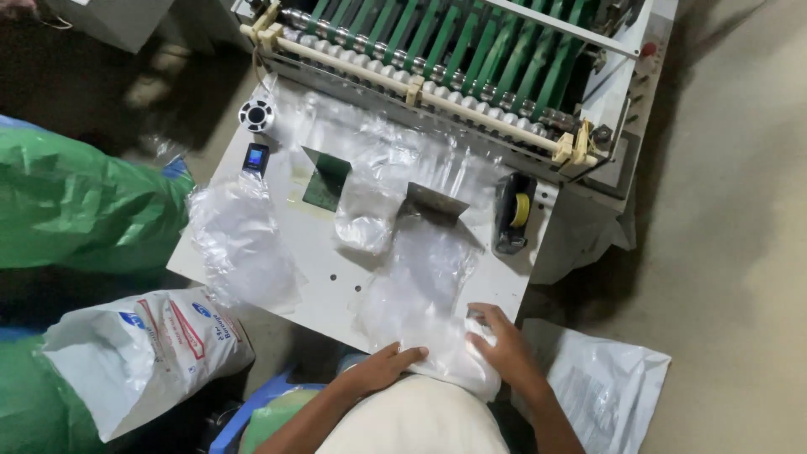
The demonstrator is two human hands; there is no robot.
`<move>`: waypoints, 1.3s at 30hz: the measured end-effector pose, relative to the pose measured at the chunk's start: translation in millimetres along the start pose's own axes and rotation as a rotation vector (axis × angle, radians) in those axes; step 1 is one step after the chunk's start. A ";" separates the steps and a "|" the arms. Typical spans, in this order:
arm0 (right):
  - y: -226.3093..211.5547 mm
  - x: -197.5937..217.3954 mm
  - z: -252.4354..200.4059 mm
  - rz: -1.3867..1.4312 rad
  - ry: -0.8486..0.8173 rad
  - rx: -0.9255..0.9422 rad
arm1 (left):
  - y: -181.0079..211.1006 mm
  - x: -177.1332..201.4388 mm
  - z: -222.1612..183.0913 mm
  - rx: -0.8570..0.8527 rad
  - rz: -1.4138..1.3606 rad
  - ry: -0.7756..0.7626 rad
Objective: Collecting, folding, and stacking plastic bags as they are produced by a machine
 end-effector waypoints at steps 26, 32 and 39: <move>17.6 -101.1 8.8 1.159 0.157 -0.342 | 18.5 24.2 87.4 -0.441 -1.091 0.342; -2.7 -103.1 6.9 1.035 -0.065 -0.247 | 19.7 40.2 57.3 -0.614 -0.853 0.273; 19.3 -114.4 63.3 0.996 0.098 -0.351 | 41.0 77.9 -77.8 -1.323 -0.297 0.700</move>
Point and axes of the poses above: each hand's wrist, its own z-axis towards the middle knuckle, its own x-axis out of the back of the hand, y = z × x, the point moved 10 cm from there along z, towards the middle knuckle, and after that the axes turned 5 degrees about y, right-handed, at the moved point
